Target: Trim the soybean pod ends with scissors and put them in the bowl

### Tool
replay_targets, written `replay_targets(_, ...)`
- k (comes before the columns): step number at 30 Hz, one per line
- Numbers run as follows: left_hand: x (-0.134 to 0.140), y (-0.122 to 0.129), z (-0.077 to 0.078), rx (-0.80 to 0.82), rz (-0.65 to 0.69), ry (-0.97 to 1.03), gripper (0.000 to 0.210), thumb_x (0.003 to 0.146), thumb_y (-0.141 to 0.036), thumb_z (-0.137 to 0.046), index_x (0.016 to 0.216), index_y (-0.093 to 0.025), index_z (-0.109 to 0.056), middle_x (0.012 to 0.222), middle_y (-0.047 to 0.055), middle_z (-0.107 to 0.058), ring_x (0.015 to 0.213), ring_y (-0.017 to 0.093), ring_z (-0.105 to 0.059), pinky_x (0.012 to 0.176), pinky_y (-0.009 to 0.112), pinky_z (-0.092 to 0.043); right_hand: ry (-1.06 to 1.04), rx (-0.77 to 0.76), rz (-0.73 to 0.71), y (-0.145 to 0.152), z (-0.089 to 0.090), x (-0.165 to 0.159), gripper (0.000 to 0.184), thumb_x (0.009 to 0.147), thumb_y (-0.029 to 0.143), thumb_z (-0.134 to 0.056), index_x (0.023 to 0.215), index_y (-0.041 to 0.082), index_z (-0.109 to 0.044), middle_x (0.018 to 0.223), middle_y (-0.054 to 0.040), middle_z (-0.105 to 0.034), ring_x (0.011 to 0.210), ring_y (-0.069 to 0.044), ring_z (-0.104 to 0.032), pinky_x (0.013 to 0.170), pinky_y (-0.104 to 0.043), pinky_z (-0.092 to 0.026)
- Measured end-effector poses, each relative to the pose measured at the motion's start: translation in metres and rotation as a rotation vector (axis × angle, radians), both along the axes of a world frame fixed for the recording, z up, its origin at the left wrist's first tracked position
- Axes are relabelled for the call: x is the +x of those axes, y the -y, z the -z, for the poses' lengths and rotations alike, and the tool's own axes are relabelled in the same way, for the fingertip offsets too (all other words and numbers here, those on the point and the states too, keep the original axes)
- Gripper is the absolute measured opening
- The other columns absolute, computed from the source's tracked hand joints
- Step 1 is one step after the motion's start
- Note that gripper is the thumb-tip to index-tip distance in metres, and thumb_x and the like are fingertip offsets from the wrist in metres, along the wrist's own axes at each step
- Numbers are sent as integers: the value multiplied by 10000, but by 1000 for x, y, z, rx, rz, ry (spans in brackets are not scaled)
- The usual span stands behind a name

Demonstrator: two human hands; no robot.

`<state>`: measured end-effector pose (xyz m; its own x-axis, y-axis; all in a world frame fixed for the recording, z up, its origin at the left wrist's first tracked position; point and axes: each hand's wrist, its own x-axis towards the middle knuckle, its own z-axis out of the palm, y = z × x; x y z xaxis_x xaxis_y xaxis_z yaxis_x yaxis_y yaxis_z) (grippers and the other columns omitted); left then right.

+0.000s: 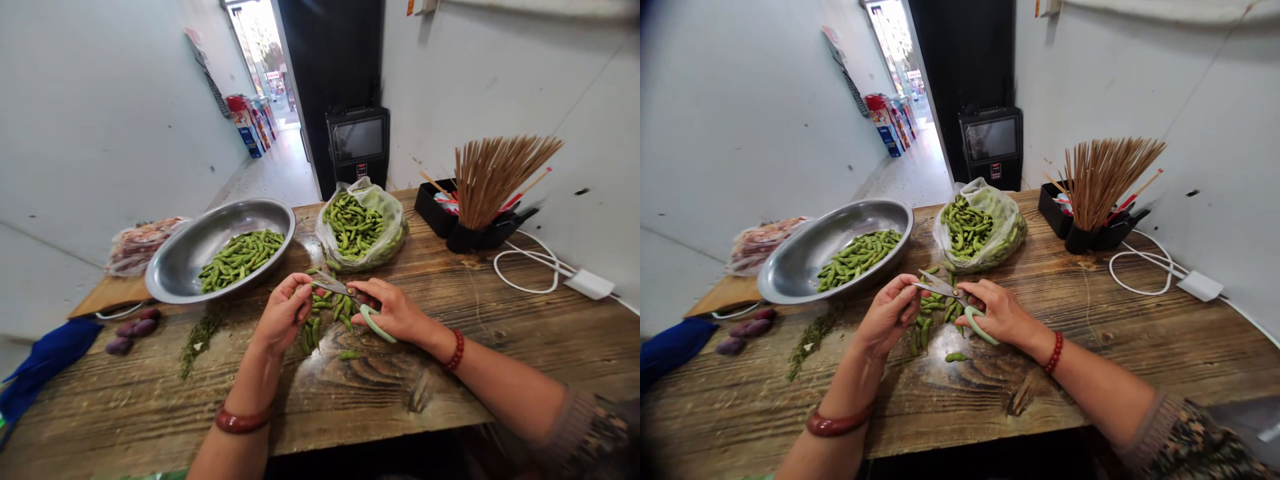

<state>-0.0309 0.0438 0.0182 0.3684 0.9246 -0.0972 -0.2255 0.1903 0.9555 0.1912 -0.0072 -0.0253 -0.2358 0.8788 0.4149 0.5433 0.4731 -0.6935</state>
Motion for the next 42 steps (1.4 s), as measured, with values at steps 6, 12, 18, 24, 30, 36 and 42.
replay_targets(6,5,3,2,21,75,-78,222,752,-292,-710,873,-164,-575,755,35,-679,393,7,-361,388,136,-219,18,-1,-12,0,2,2,559,741,379,-751,1236,194,-569,833,-23,-591,716,-151,-554,660,-271,-459)
replay_targets(12,2,-2,6,116,-81,-278,229,751,-322,-702,905,-153,-685,555,-29,-566,374,31,-314,369,164,-208,10,-3,-1,-2,0,4,508,752,382,-742,1199,189,-596,798,-20,-589,691,-145,-543,636,-259,-451)
replay_targets(18,1,-3,2,313,-122,-393,166,690,-222,-737,849,-176,-753,795,44,-703,714,158,-602,649,228,-455,26,-30,-15,-1,0,4,527,740,377,-754,1207,191,-596,815,-19,-593,696,-143,-546,651,-259,-441)
replay_targets(24,10,2,-2,418,76,-431,107,676,-166,-742,777,-183,-772,835,71,-720,815,195,-622,832,292,-450,65,-10,-59,1,0,4,503,759,367,-739,1217,219,-595,823,-17,-593,685,-135,-542,650,-250,-440)
replay_targets(30,6,0,1,471,82,-485,101,702,-169,-721,791,-183,-767,825,71,-714,805,196,-614,800,283,-451,83,-3,-79,-1,2,7,475,774,382,-725,1209,228,-608,836,-29,-610,682,-136,-552,653,-249,-441)
replay_targets(36,3,-3,4,455,50,-553,44,712,-203,-711,717,-159,-712,694,17,-617,681,141,-533,666,235,-423,104,-8,-77,0,-1,6,459,775,369,-727,1188,197,-624,824,-38,-638,694,-145,-568,675,-257,-449)
replay_targets(42,3,0,5,251,-9,-445,133,697,-257,-736,765,-162,-673,593,-27,-527,494,69,-393,453,176,-287,-27,-44,-37,-3,2,4,435,749,342,-750,1147,193,-655,851,-42,-678,714,-153,-601,677,-256,-478)
